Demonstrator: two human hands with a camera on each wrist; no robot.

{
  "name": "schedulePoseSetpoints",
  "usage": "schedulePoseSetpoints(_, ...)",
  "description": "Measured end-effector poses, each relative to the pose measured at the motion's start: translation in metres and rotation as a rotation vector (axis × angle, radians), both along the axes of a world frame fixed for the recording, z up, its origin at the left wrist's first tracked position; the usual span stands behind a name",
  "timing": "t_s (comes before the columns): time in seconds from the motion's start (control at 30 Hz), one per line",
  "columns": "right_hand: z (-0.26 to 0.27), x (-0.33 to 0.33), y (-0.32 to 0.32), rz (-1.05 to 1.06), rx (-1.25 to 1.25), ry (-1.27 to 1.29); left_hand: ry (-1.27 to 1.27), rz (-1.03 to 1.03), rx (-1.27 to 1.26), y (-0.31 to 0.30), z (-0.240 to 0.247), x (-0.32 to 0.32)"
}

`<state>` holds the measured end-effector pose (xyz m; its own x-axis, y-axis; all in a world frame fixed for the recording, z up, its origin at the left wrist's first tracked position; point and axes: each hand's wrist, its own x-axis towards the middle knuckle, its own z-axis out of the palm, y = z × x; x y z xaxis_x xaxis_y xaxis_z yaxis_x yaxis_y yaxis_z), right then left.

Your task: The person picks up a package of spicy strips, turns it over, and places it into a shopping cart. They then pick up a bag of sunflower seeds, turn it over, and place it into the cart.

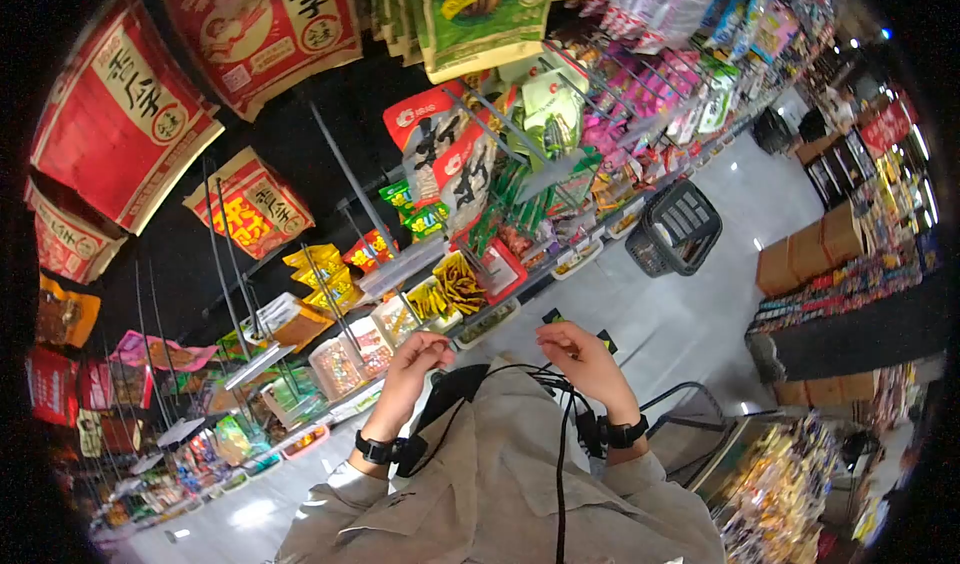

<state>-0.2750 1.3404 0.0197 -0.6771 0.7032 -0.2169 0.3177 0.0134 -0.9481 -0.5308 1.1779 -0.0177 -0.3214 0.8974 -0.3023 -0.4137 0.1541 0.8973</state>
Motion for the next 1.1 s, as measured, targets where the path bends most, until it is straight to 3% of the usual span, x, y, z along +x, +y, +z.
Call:
schedulePoseSetpoints(0.27,0.033,-0.029,0.101,0.25,0.196,-0.047,0.033,0.166,-0.011,0.023,0.008,-0.004)
schedulePoseSetpoints(0.37,0.005,-0.027,0.169,0.18,0.249,0.125,0.105,0.16,0.018,0.051,0.022,0.003)
schedulePoseSetpoints(0.43,0.006,-0.029,0.204,0.13,0.259,0.098,0.166,0.146,0.019,0.076,0.032,0.009)
schedulePoseSetpoints(0.63,-0.02,-0.052,0.293,-0.063,0.24,0.329,0.281,0.124,0.058,0.161,0.027,0.028)
schedulePoseSetpoints(0.67,-0.027,-0.056,0.309,-0.058,0.257,0.277,0.306,0.13,0.021,0.175,0.023,0.03)
schedulePoseSetpoints(0.77,-0.017,-0.072,0.321,-0.05,0.219,0.301,0.378,0.173,0.037,0.218,0.006,0.037)
schedulePoseSetpoints(0.83,-0.02,-0.075,0.331,-0.009,0.169,0.303,0.582,0.21,0.061,0.245,0.005,0.038)
schedulePoseSetpoints(0.93,-0.016,-0.076,0.334,0.001,0.179,0.27,0.397,0.222,0.053,0.293,0.018,0.038)
schedulePoseSetpoints(1.1,-0.012,-0.062,0.335,0.09,0.038,0.355,0.351,0.231,0.065,0.328,0.025,0.038)
